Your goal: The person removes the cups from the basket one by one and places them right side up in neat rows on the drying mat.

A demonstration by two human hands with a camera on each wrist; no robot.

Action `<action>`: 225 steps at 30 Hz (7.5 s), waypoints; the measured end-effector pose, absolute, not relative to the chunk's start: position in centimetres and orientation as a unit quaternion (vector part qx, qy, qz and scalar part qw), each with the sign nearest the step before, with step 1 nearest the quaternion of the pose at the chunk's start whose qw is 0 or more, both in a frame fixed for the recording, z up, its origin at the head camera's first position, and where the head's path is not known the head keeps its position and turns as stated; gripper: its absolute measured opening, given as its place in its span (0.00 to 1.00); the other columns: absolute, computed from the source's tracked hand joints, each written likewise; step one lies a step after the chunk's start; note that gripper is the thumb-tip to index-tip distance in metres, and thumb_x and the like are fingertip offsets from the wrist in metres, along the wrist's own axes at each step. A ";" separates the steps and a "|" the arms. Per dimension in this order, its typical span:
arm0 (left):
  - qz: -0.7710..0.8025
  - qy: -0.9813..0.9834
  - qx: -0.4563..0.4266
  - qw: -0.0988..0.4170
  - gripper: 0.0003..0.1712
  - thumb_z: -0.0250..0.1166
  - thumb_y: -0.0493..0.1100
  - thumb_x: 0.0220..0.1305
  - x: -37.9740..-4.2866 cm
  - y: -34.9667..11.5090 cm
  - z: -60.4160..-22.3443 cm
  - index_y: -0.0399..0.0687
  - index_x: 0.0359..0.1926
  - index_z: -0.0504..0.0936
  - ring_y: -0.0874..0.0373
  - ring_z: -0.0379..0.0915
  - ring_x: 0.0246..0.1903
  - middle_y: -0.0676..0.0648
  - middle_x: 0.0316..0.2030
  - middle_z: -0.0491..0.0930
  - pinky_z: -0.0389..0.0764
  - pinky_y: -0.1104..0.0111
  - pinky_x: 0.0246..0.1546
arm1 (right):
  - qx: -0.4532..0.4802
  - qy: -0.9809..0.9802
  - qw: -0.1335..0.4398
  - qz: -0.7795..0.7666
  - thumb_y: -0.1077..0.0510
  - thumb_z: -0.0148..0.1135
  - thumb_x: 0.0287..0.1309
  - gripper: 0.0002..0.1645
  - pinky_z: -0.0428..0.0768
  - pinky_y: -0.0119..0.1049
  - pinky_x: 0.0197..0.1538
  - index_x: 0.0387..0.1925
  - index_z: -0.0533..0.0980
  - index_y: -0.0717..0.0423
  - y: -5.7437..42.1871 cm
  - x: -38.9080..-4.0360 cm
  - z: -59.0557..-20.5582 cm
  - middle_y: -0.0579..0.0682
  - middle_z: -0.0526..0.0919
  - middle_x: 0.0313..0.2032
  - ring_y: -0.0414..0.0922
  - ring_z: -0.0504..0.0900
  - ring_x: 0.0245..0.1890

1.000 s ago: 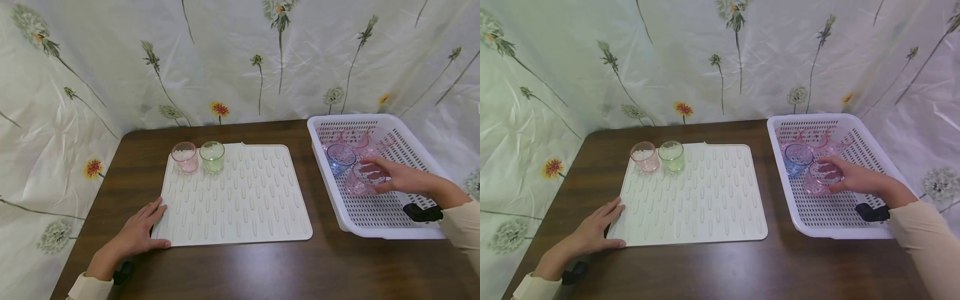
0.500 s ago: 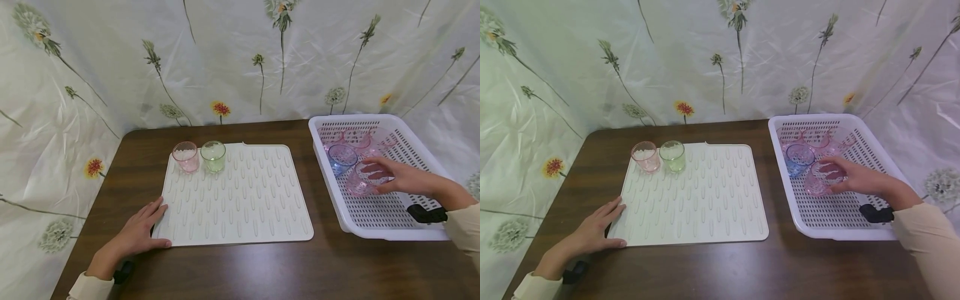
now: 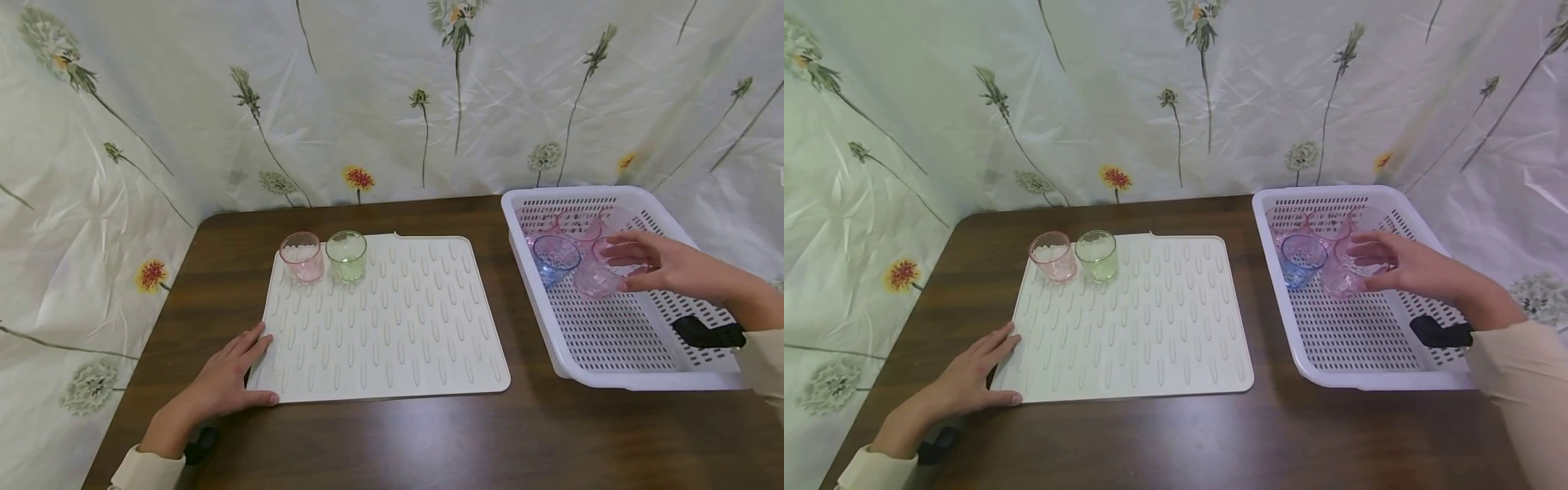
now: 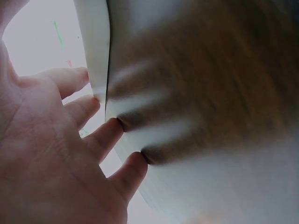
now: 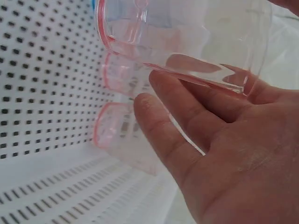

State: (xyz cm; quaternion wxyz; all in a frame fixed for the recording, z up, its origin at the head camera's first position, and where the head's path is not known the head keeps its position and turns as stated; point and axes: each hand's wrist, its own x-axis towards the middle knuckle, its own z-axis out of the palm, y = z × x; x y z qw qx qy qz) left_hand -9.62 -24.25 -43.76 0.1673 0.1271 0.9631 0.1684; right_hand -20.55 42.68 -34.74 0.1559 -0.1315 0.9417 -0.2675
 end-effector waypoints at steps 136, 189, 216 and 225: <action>0.170 0.965 0.144 0.138 0.60 0.72 0.68 0.49 -9.7 -24.6 -44.0 0.40 0.74 0.60 0.30 0.48 0.73 0.34 0.77 0.48 0.59 0.31 0.64 | -0.113 0.770 0.138 -0.612 0.58 0.69 0.60 0.47 0.67 0.53 0.72 0.75 0.54 0.52 12.3 -27.8 -43.0 0.54 0.65 0.73 0.54 0.63 0.75; 0.167 0.965 0.148 0.136 0.60 0.72 0.68 0.49 -9.7 -24.5 -44.1 0.40 0.74 0.61 0.29 0.50 0.72 0.33 0.77 0.49 0.60 0.32 0.64 | -0.126 0.750 0.032 -0.648 0.62 0.53 0.68 0.38 0.57 0.56 0.77 0.75 0.53 0.61 13.6 -26.6 -40.8 0.63 0.59 0.74 0.58 0.57 0.76; 0.165 0.966 0.138 0.146 0.61 0.72 0.68 0.48 -9.5 -24.8 -44.1 0.40 0.74 0.60 0.30 0.49 0.72 0.34 0.77 0.49 0.60 0.31 0.64 | -0.106 0.792 -0.103 -0.593 0.58 0.58 0.66 0.26 0.69 0.44 0.69 0.64 0.69 0.55 13.7 -22.8 -25.5 0.52 0.72 0.66 0.46 0.69 0.67; 0.171 0.963 0.137 0.155 0.61 0.72 0.68 0.49 -9.7 -24.4 -43.9 0.41 0.74 0.60 0.30 0.48 0.73 0.35 0.77 0.48 0.59 0.31 0.64 | -0.115 0.855 -0.112 -0.493 0.52 0.59 0.67 0.28 0.67 0.45 0.70 0.66 0.67 0.51 18.1 -21.2 -21.9 0.50 0.71 0.67 0.45 0.67 0.68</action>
